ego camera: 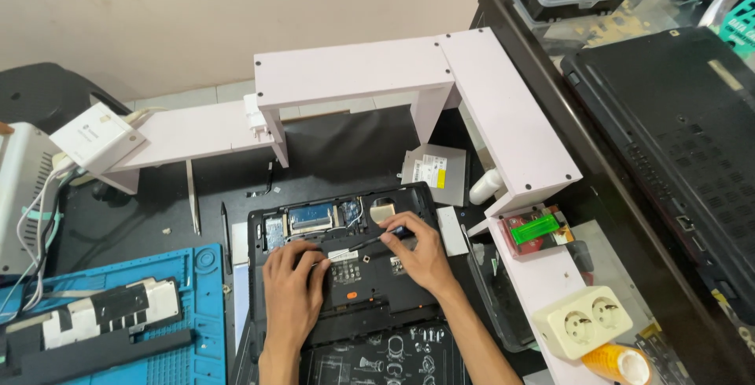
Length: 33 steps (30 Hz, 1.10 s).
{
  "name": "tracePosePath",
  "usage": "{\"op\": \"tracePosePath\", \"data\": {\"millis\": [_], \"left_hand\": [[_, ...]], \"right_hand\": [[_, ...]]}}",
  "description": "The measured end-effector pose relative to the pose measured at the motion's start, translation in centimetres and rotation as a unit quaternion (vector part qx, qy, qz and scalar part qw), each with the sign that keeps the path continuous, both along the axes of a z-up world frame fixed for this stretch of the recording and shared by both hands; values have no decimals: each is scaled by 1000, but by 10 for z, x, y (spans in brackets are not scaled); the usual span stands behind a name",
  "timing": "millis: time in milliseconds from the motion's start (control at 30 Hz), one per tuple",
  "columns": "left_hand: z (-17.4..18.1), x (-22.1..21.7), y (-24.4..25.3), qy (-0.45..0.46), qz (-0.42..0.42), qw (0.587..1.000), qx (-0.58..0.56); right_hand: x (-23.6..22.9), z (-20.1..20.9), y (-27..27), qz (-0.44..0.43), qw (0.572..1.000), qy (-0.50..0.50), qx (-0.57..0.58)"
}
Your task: The person assembles a laptop by connecting internal cables and securing the bottom case with a screwdriver. They then flip the laptop over, open the lid, and press keys on the keyboard to test functionality.
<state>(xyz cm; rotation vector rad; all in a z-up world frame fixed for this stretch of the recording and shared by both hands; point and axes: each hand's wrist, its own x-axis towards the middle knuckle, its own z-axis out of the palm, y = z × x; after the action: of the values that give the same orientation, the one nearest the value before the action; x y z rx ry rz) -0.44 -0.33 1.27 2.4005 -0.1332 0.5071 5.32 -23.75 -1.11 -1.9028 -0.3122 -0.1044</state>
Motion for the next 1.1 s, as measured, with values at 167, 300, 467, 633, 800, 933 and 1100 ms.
{"op": "tracePosePath", "data": {"millis": [167, 300, 467, 633, 800, 933, 1100], "left_hand": [[0, -15, -5, 4, -14, 999, 33], [-13, -26, 10, -30, 74, 997, -11], [-35, -41, 46, 27, 240, 970, -19], [-41, -50, 67, 131, 372, 916, -71], [-65, -54, 85, 264, 394, 880, 23], [-62, -51, 86, 291, 388, 874, 35], [-68, -55, 90, 262, 349, 897, 77]], "right_hand": [[-5, 7, -3, 1, 1000, 17, 13], [-14, 31, -4, 4, 996, 31, -86], [-27, 23, -16, -18, 969, 68, -236], [-39, 18, -23, -34, 976, 51, -208], [-42, 18, -24, -38, 980, 33, -194], [-43, 18, -26, -49, 983, 35, -174], [-49, 29, -31, -118, 980, 142, -69]]}}
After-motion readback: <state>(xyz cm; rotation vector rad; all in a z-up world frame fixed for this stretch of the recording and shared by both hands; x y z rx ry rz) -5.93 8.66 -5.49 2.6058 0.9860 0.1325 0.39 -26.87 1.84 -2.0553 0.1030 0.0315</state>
